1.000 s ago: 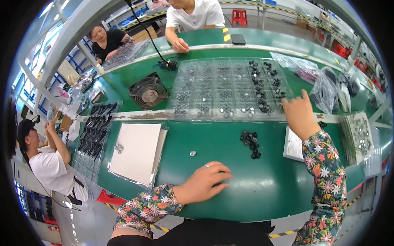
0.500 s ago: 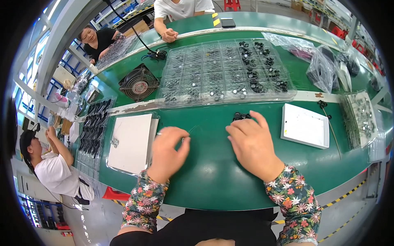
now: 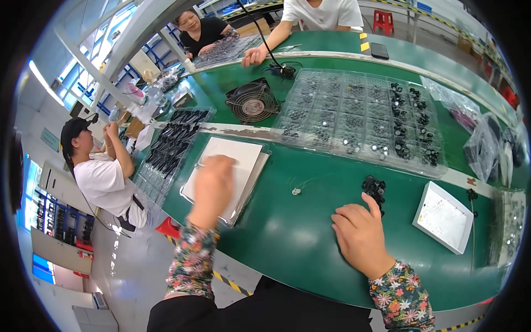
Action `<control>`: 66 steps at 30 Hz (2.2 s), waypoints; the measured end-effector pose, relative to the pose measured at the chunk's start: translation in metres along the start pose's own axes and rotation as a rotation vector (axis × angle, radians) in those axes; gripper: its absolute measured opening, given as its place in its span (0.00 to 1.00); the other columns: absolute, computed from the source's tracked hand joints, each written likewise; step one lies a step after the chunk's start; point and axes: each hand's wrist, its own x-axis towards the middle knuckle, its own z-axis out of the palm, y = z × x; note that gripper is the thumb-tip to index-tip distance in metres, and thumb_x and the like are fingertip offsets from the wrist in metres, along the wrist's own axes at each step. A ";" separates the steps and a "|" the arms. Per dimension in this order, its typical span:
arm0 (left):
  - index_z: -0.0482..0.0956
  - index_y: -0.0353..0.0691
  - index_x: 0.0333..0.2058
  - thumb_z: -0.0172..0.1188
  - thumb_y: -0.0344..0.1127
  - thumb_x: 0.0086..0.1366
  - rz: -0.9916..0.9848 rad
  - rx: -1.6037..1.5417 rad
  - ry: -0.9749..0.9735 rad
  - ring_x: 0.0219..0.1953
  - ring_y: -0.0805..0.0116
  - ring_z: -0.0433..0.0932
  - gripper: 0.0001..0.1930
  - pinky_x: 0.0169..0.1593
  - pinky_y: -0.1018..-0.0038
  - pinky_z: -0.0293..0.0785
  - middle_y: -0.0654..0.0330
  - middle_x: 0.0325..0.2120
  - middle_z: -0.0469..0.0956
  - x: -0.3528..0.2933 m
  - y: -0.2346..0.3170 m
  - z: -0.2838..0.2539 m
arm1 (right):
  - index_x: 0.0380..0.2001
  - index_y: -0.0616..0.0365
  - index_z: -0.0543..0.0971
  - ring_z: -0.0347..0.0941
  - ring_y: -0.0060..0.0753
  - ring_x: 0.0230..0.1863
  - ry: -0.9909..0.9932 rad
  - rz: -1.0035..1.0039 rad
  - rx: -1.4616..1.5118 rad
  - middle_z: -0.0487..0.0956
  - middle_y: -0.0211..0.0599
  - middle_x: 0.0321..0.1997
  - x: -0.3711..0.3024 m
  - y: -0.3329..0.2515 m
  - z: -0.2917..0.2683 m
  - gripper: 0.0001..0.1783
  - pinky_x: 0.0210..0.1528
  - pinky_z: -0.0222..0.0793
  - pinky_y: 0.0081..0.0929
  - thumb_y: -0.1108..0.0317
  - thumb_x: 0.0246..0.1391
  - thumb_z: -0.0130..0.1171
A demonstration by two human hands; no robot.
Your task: The person assembles small plastic electronic components and wires by hand at an industrial workbench.
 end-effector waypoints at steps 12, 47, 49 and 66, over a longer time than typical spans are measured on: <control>0.82 0.48 0.42 0.48 0.15 0.47 0.041 0.148 -0.349 0.57 0.44 0.65 0.26 0.58 0.60 0.67 0.46 0.55 0.67 -0.008 -0.157 -0.026 | 0.31 0.58 0.79 0.74 0.35 0.41 -0.012 -0.005 0.027 0.77 0.33 0.34 -0.001 0.001 0.002 0.11 0.63 0.56 0.50 0.75 0.40 0.64; 0.76 0.41 0.29 0.52 0.29 0.53 0.464 0.428 -0.531 0.55 0.57 0.68 0.05 0.49 0.63 0.68 0.58 0.45 0.74 0.014 -0.162 -0.029 | 0.29 0.56 0.78 0.73 0.33 0.40 -0.060 -0.008 0.042 0.76 0.31 0.31 -0.005 0.002 0.005 0.08 0.63 0.54 0.50 0.73 0.41 0.63; 0.75 0.41 0.29 0.52 0.28 0.52 0.463 0.416 -0.509 0.55 0.57 0.68 0.05 0.49 0.64 0.68 0.59 0.46 0.74 0.012 -0.165 -0.031 | 0.29 0.56 0.78 0.73 0.33 0.41 -0.068 -0.017 0.051 0.76 0.31 0.31 -0.004 0.002 0.006 0.08 0.63 0.54 0.50 0.73 0.41 0.63; 0.73 0.40 0.24 0.54 0.27 0.52 0.304 0.331 -0.467 0.29 0.54 0.74 0.01 0.33 0.60 0.70 0.56 0.21 0.73 0.007 -0.173 -0.034 | 0.29 0.57 0.78 0.73 0.34 0.41 -0.075 0.022 0.045 0.77 0.32 0.32 -0.003 0.002 0.004 0.08 0.64 0.54 0.50 0.73 0.42 0.63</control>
